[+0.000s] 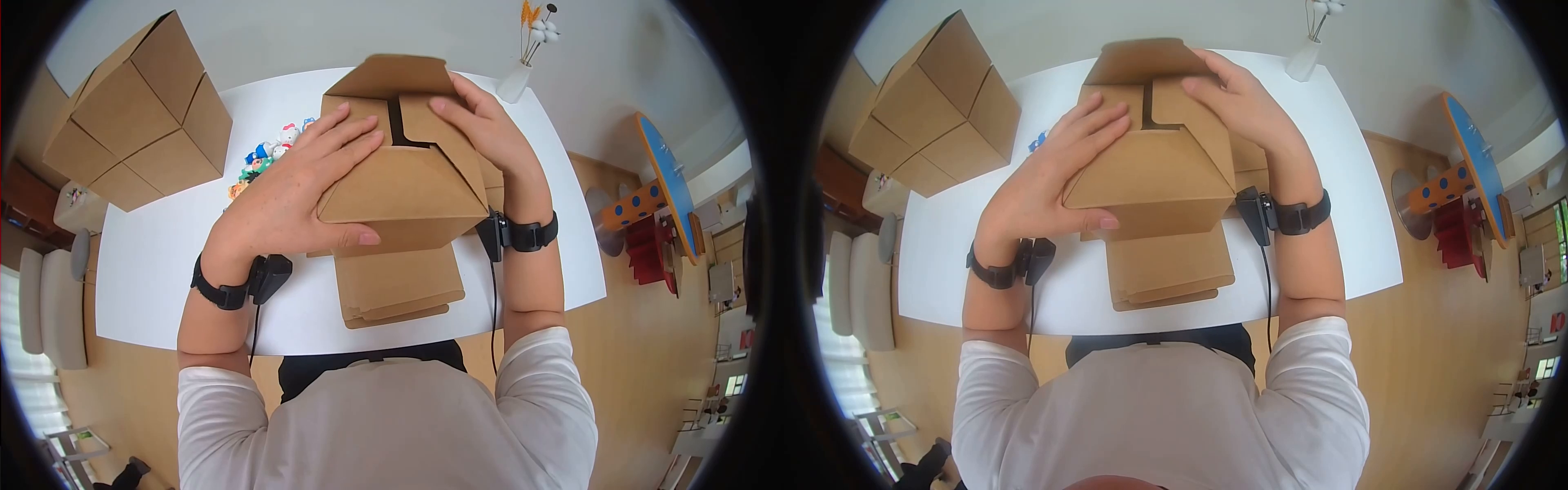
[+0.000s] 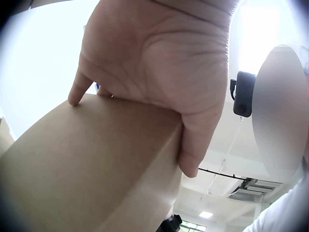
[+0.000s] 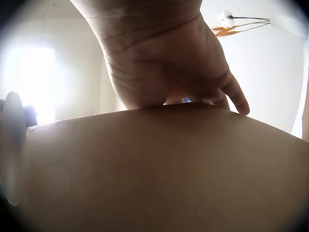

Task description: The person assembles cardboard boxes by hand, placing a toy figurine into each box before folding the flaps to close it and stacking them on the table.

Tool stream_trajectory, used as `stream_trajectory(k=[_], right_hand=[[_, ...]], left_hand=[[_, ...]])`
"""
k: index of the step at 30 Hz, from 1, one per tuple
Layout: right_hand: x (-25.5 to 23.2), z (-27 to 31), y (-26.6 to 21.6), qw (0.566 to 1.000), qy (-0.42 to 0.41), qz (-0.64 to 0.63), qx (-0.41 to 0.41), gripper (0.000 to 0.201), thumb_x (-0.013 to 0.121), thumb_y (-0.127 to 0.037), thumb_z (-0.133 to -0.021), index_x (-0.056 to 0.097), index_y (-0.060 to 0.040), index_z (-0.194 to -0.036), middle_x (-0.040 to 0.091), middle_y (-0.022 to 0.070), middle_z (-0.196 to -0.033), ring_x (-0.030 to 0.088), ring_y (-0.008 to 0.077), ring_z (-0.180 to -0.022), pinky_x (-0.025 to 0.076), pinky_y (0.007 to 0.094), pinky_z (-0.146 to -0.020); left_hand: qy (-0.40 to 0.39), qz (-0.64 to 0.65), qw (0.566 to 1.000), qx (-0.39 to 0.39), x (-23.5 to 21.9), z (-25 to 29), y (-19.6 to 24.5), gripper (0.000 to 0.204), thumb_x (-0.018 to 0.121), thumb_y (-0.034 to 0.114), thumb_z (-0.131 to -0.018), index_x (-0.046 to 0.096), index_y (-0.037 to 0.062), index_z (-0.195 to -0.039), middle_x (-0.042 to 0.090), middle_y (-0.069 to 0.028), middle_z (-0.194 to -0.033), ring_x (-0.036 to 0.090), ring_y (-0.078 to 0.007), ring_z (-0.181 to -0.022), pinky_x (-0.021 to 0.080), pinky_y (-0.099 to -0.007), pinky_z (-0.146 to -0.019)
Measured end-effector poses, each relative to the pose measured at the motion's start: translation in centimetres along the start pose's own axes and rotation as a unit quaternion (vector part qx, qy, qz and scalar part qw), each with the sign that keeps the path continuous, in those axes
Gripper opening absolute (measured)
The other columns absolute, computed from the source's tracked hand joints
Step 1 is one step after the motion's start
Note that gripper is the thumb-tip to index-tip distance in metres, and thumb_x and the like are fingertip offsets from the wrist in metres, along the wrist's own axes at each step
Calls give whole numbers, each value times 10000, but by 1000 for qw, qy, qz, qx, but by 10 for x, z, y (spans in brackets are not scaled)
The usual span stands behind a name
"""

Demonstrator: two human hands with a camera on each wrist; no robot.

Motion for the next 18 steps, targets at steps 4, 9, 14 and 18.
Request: stream_trajectory(k=[4, 9, 14, 18], right_hand=[[-1, -5, 10, 998, 17, -36, 40, 431, 567, -182, -984, 533, 9, -1370, 644, 88, -1249, 583, 155, -1144, 451, 293, -988], [0, -3, 9, 998, 3, -40, 53, 409, 560, -181, -991, 548, 18, -1348, 650, 71, -1233, 582, 138, -1127, 453, 281, -979], [-4, -3, 10, 998, -19, -41, 39, 392, 562, -178, -992, 562, 13, -1334, 654, 70, -1216, 586, 132, -1112, 457, 280, -972], [-5, -3, 12, 998, -42, -24, 29, 375, 565, -167, -988, 581, -2, -1324, 659, 65, -1211, 586, 137, -1119, 460, 285, -977]], left_hand=[[1, -7, 1000, 1, 1, 0, -1, 967, 828, 415, -685, 431, 51, -1488, 374, -175, -1556, 233, -438, -1473, 231, -506, -1179], [3, -4, 1000, 1, 1, 0, 0, 969, 829, 419, -687, 428, 52, -1490, 364, -177, -1562, 228, -443, -1473, 229, -506, -1180], [2, -18, 1000, -2, 2, 0, 0, 1022, 840, 423, -675, 386, 58, -1514, 296, -187, -1596, 212, -428, -1484, 218, -492, -1187], [32, 21, 999, -6, 2, -1, 3, 1101, 858, 418, -656, 314, 63, -1546, 234, -206, -1615, 198, -418, -1492, 207, -474, -1194]])
Point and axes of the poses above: each hand's wrist, its own z-axis away from the middle knuckle, its own x-axis out of the palm, y = z × x, the point moved 5 cm from there along -z, towards the middle knuckle
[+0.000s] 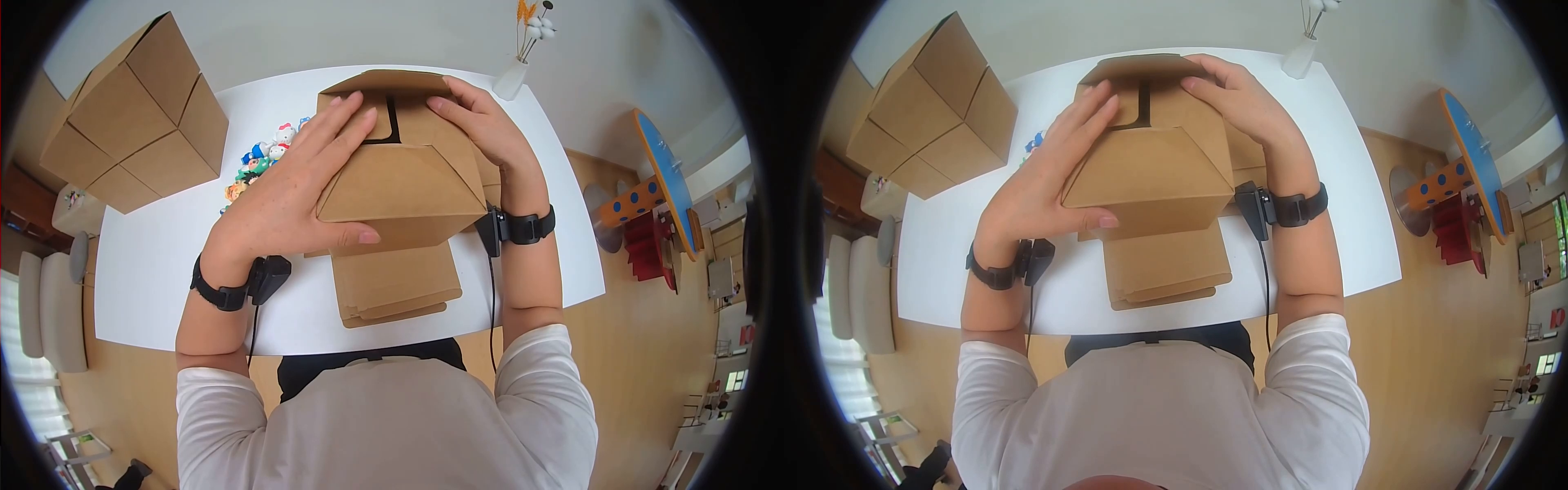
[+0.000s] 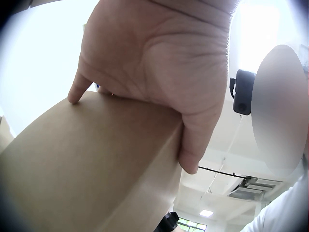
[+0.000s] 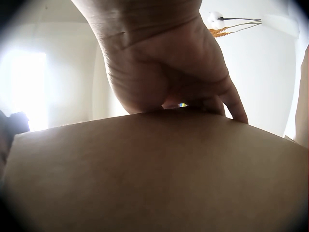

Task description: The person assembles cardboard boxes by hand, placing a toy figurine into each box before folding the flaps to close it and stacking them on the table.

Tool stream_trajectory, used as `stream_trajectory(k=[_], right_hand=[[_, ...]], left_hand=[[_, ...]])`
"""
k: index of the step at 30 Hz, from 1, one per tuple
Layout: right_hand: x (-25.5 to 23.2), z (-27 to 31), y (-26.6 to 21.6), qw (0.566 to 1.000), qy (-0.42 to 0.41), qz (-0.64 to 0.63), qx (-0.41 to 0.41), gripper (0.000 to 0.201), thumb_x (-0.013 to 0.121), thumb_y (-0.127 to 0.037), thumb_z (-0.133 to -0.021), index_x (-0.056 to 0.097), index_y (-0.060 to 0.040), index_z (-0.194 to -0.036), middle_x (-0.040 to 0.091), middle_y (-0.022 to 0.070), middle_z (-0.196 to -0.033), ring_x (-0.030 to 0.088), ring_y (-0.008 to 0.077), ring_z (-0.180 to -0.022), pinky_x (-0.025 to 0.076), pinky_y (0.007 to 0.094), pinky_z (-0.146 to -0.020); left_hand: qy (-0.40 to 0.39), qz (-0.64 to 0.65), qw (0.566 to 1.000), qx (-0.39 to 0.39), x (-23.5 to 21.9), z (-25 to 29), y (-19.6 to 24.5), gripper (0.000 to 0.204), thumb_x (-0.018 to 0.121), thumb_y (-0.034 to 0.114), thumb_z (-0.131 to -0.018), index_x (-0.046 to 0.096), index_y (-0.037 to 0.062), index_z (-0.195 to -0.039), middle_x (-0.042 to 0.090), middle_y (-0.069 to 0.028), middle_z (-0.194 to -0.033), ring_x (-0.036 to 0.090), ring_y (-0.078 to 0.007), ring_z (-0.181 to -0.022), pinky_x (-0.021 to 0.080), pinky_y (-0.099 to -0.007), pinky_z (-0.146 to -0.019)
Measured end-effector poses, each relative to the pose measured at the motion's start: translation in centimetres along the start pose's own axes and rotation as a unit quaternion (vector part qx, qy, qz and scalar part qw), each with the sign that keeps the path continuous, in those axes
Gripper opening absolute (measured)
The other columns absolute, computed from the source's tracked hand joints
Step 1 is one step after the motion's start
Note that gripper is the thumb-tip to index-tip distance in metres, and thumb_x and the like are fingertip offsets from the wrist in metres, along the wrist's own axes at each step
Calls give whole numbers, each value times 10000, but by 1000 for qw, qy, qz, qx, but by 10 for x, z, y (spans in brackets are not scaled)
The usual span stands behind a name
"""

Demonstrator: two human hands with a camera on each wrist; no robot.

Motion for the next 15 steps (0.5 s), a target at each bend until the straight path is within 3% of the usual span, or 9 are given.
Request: stream_trajectory(k=[5, 8, 11, 14, 15], right_hand=[[4, 0, -10, 998, 0, 48, -35, 324, 559, -143, -982, 639, -59, -1285, 643, 78, -1253, 593, 171, -1149, 458, 293, -993], [5, 1, -15, 992, 15, 86, -88, 344, 523, -46, -958, 672, -75, -1267, 593, 58, -1372, 555, 173, -1218, 419, 294, -1049], [3, 2, -16, 987, 0, 123, -101, 359, 515, -107, -926, 691, -93, -1238, 498, 139, -1468, 526, 241, -1271, 411, 331, -1055], [2, 2, -13, 993, -31, 84, -78, 389, 487, -126, -912, 696, -94, -1239, 478, 160, -1487, 491, 264, -1310, 381, 338, -1083], [1, 2, -14, 993, -40, 76, -76, 391, 479, -128, -915, 696, -91, -1239, 476, 161, -1488, 490, 268, -1309, 380, 338, -1082]], left_hand=[[-20, -32, 999, -1, -1, 1, -2, 1161, 867, 417, -653, 248, 51, -1565, 216, -223, -1617, 200, -418, -1492, 206, -461, -1195], [19, -2, 1000, -15, -4, 2, -2, 1156, 875, 384, -673, 222, 33, -1559, 275, -261, -1570, 260, -439, -1459, 258, -467, -1185], [47, 63, 996, -52, -9, 2, 2, 1178, 879, 393, -678, 189, 48, -1568, 294, -263, -1555, 294, -440, -1444, 277, -474, -1176], [80, 32, 996, -32, -10, 4, 7, 1116, 865, 393, -697, 245, 45, -1557, 216, -232, -1604, 289, -432, -1444, 308, -446, -1150], [58, 9, 998, -31, -9, 4, 9, 1075, 861, 388, -701, 284, 56, -1545, 229, -227, -1601, 287, -436, -1445, 304, -451, -1152]])
Point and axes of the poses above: each hand's wrist, its own z-axis away from the middle knuckle, its own x-axis out of the palm, y = z × x, the point moved 5 cm from there along -z, towards the middle knuckle
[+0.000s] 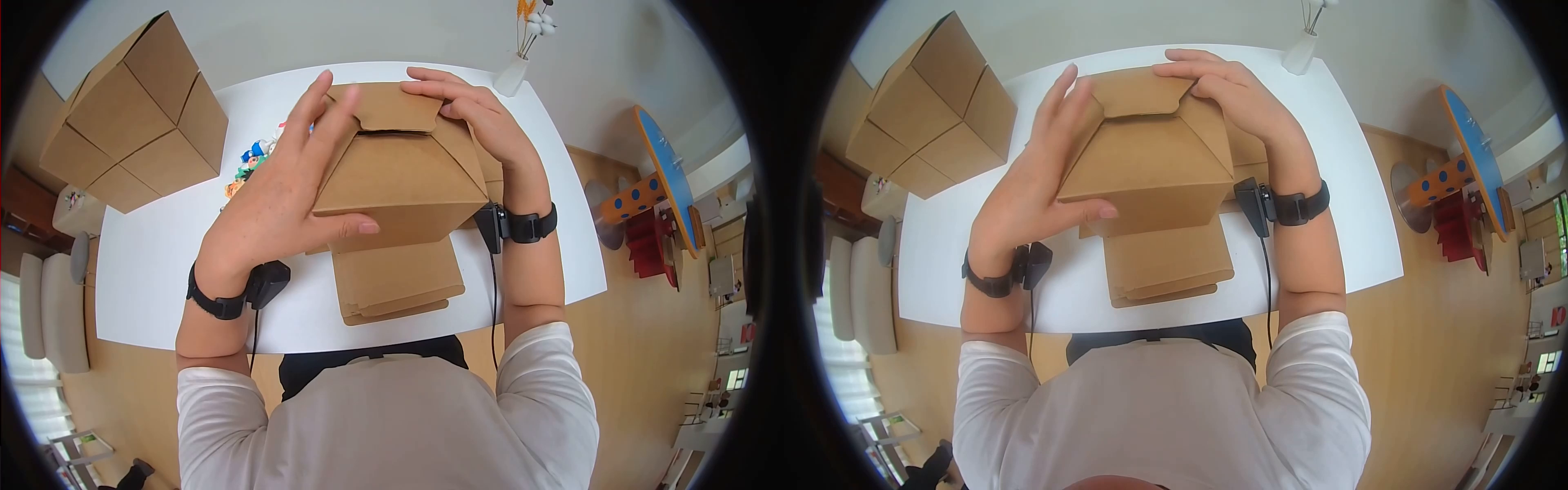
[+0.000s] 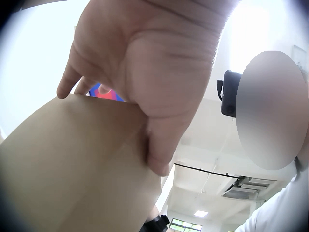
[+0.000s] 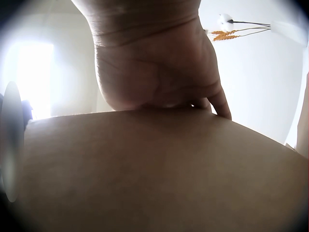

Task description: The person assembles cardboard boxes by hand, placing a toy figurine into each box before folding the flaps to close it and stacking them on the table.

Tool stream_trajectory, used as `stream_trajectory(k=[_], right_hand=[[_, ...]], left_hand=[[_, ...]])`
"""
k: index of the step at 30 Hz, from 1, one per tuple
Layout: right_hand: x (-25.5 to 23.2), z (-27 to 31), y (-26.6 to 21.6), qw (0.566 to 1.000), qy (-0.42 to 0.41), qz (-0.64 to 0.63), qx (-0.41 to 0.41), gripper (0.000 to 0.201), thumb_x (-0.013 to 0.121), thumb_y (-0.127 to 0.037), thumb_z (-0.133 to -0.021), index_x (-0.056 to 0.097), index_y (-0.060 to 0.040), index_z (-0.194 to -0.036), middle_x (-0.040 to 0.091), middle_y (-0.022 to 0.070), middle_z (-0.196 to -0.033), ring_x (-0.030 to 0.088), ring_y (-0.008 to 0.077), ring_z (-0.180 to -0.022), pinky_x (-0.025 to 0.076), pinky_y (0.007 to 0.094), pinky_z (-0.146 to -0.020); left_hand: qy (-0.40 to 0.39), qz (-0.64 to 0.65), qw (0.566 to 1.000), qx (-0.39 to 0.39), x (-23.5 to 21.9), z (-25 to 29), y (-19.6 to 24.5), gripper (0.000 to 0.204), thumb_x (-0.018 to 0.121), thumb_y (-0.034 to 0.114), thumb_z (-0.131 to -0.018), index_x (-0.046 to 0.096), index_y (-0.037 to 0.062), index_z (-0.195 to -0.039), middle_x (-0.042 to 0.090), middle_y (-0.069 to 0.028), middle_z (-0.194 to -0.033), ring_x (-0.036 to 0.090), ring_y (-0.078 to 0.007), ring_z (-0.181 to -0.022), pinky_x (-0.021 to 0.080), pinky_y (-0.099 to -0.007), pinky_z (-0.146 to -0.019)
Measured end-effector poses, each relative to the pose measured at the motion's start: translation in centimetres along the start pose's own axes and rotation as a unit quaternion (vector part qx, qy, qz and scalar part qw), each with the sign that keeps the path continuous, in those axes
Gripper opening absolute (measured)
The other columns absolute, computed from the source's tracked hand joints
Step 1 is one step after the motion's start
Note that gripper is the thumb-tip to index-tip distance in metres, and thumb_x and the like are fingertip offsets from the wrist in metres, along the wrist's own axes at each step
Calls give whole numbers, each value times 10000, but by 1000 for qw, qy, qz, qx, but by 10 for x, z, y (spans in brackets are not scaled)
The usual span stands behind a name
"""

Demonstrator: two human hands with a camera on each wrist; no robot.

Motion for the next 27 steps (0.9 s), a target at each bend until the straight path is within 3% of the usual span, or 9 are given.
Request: stream_trajectory(k=[5, 8, 11, 14, 17, 18, 20, 24, 27], right_hand=[[1, 0, -1, 999, -6, -32, 9, 369, 536, -209, -931, 690, -69, -1236, 479, 165, -1479, 498, 285, -1292, 384, 344, -1078], [7, 5, -8, 991, 33, 127, 17, 476, 656, -359, -893, 662, -72, -1273, 490, 169, -1461, 502, 298, -1279, 393, 356, -1073], [11, 3, -25, 973, -11, 231, -7, 682, 748, -478, -810, 613, -51, -1323, 536, 199, -1405, 533, 319, -1249, 422, 371, -1047], [10, -15, -33, 958, -124, 255, 48, 797, 816, -352, -775, 489, -73, -1446, 557, 178, -1381, 509, 298, -1302, 414, 374, -1075], [16, -37, -40, 933, -223, 257, 117, 902, 828, -343, -762, 389, -80, -1505, 591, 183, -1342, 581, 316, -1209, 457, 368, -1030], [20, -44, -40, 927, -236, 278, 86, 975, 839, -324, -740, 328, -88, -1536, 615, 188, -1310, 626, 329, -1145, 483, 372, -993], [28, -55, -41, 898, -266, 332, 112, 981, 849, -297, -717, 338, -117, -1535, 620, 190, -1305, 628, 333, -1146, 490, 390, -974], [50, -61, -53, 826, -312, 440, 162, 1001, 863, -252, -675, 349, -180, -1531, 638, 184, -1279, 634, 339, -1143, 499, 424, -937], [58, -61, -53, 806, -285, 486, 182, 1029, 876, -229, -646, 344, -204, -1527, 644, 180, -1270, 635, 335, -1140, 498, 448, -919]], left_hand=[[-80, -88, 993, 15, 6, -1, 1, 891, 841, 358, -717, 455, 100, -1477, 303, -196, -1581, 274, -450, -1448, 283, -482, -1161], [-73, -85, 993, 28, 7, -1, 1, 882, 833, 349, -719, 456, 95, -1475, 346, -178, -1565, 267, -447, -1454, 270, -495, -1166], [-90, -69, 993, 25, 9, 0, 2, 891, 833, 355, -719, 450, 85, -1477, 351, -181, -1561, 270, -446, -1452, 268, -492, -1167], [-85, -62, 994, 30, 9, -1, 1, 915, 843, 342, -709, 437, 63, -1480, 353, -186, -1560, 262, -441, -1458, 264, -486, -1172], [-82, -62, 994, 21, 7, -1, 4, 952, 857, 326, -696, 415, 28, -1485, 340, -194, -1568, 255, -432, -1467, 260, -473, -1178], [-80, -64, 995, 21, 7, -1, 4, 966, 859, 322, -695, 402, 18, -1489, 338, -201, -1568, 253, -429, -1470, 258, -468, -1179], [-79, -69, 994, 18, 9, -1, 0, 994, 864, 315, -692, 376, -2, -1498, 334, -214, -1568, 247, -423, -1476, 256, -459, -1181], [-77, -84, 993, 13, 11, -1, -3, 1032, 845, 445, -711, 367, -50, -1480, 323, -248, -1561, 252, -430, -1470, 292, -476, -1177], [-80, -101, 991, 27, 12, 1, -5, 1052, 848, 459, -704, 362, -70, -1474, 315, -259, -1561, 238, -429, -1475, 284, -478, -1180]])
Point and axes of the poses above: each hand's wrist, its own z-axis away from the middle knuckle, its own x-axis out of the palm, y = z × x, the point moved 5 cm from there along -z, towards the middle knuckle
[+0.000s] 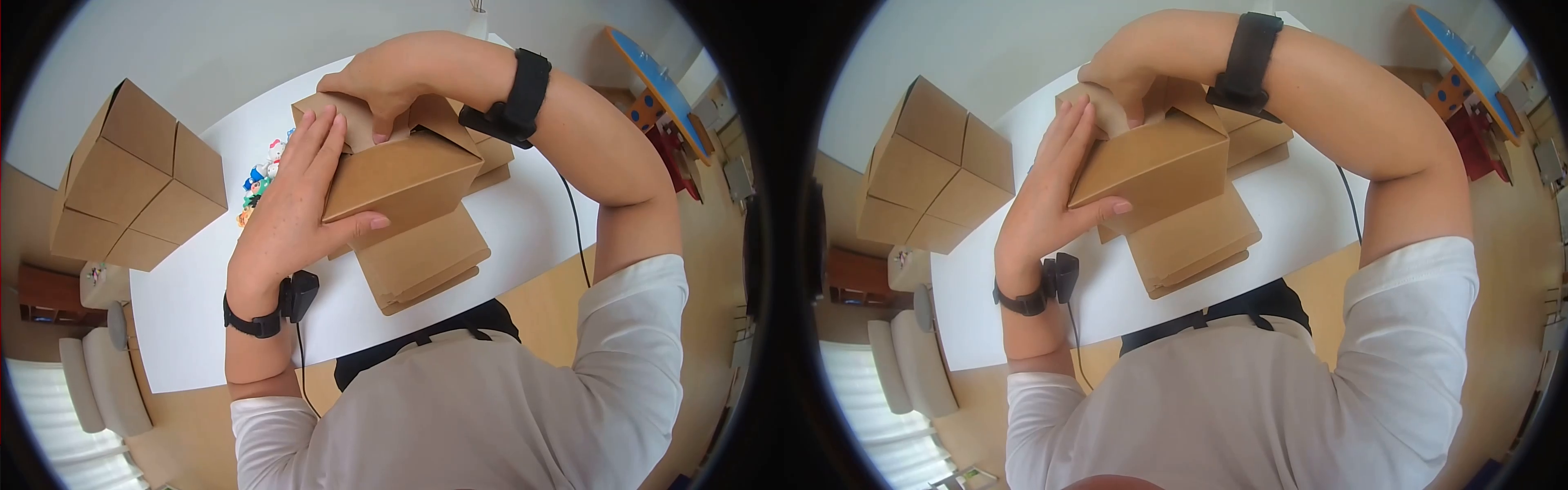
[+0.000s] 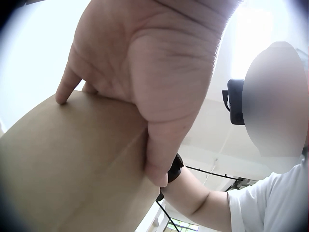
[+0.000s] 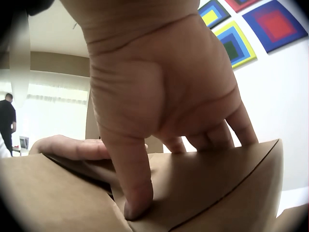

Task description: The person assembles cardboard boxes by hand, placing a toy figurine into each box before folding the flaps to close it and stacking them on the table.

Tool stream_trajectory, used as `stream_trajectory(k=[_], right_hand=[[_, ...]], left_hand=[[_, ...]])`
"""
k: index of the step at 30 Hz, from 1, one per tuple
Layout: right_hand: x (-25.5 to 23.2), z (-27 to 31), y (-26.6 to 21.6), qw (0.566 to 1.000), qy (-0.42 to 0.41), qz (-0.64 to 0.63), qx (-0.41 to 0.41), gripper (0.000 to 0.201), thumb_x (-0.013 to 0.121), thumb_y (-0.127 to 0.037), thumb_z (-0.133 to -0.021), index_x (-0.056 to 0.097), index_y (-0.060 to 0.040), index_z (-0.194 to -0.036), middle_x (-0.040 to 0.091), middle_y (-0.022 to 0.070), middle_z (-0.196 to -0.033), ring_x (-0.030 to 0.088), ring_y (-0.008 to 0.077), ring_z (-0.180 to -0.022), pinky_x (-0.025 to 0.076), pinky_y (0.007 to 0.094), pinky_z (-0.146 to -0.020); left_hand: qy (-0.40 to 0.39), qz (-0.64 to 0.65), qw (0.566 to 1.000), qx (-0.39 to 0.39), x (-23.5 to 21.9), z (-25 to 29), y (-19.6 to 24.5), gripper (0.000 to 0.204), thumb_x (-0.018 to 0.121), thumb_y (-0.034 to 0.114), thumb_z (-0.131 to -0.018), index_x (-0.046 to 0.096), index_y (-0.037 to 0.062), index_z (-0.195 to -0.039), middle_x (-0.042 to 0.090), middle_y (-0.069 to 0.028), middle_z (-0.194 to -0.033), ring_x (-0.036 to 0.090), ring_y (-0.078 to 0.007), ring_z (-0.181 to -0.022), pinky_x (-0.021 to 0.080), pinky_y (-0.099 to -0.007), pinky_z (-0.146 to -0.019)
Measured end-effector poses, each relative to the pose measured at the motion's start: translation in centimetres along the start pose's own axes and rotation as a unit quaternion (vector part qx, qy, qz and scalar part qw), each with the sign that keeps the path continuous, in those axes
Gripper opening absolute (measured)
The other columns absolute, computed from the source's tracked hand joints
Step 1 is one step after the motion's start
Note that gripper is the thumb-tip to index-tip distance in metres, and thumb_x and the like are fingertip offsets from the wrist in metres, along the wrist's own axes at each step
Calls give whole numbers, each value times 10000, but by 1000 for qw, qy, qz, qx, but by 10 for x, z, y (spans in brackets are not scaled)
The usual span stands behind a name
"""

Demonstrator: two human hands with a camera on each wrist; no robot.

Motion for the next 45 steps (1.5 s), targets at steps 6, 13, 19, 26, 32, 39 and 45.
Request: stream_trajectory(k=[6, 13, 19, 26, 32, 39, 45], right_hand=[[-10, 1, 29, 980, -22, -173, -98, 898, 828, -419, -740, 431, -145, -1497, 641, 182, -1267, 613, 334, -1167, 459, 421, -1003], [17, 2, 105, 911, 89, -402, 1, 766, 538, -697, -897, 559, -129, -1410, 611, 124, -1329, 566, 220, -1184, 426, 371, -1013], [32, 29, 92, 893, 40, -443, -62, 753, 798, -361, -812, 500, -84, -1446, 620, 70, -1296, 588, 179, -1150, 464, 313, -972], [40, 33, 71, 922, 28, -384, -30, 818, 789, -356, -817, 422, -69, -1489, 596, 129, -1323, 575, 212, -1199, 448, 327, -1011], [63, 40, 83, 768, 193, -609, -36, 817, 596, -527, -938, 295, -84, -1554, 509, 146, -1426, 464, 232, -1323, 355, 353, -1104], [86, 51, 37, 607, 417, -676, 30, 771, 434, -603, -989, 395, -12, -1484, 533, 134, -1382, 476, 227, -1313, 329, 342, -1125], [91, 41, 39, 599, 226, -767, 33, 643, 476, -570, -993, 507, -28, -1338, 559, 154, -1297, 534, 196, -1258, 497, 319, -958]], left_hand=[[3, -10, 1000, 2, -3, 1, 6, 1098, 854, 470, -693, 327, -76, -1486, 255, -302, -1570, 179, -462, -1484, 260, -493, -1185], [6, 41, 999, 2, -10, 6, 7, 1255, 914, 343, -625, 154, 2, -1564, 138, -311, -1604, 132, -452, -1500, 228, -467, -1194], [-14, 72, 997, -32, -21, 13, -9, 1375, 948, 328, -570, 65, 44, -1584, 86, -289, -1624, 111, -428, -1511, 242, -445, -1190], [8, 70, 997, -36, -7, 2, -12, 1451, 925, 536, -521, 50, 95, -1592, 75, -327, -1606, 226, -456, -1472, 320, -466, -1161], [-21, 107, 993, -42, -10, 11, -25, 1532, 924, 548, -514, -54, 25, -1570, 88, -326, -1605, 211, -444, -1481, 331, -457, -1155], [-62, 139, 980, -132, 14, 17, -43, 1520, 899, 553, -603, -167, 10, -1540, 382, -322, -1485, 513, -385, -1292, 443, -423, -1053], [-206, 149, 934, -250, 9, 16, -33, 1327, 869, 536, -671, 31, 19, -1560, 693, -210, -1131, 711, -320, -886, 555, -379, -800]])
Point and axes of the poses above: each hand's wrist, its own z-axis away from the middle knuckle, its own x-axis out of the palm, y = z × x, the point moved 5 cm from there along -z, towards the middle knuckle
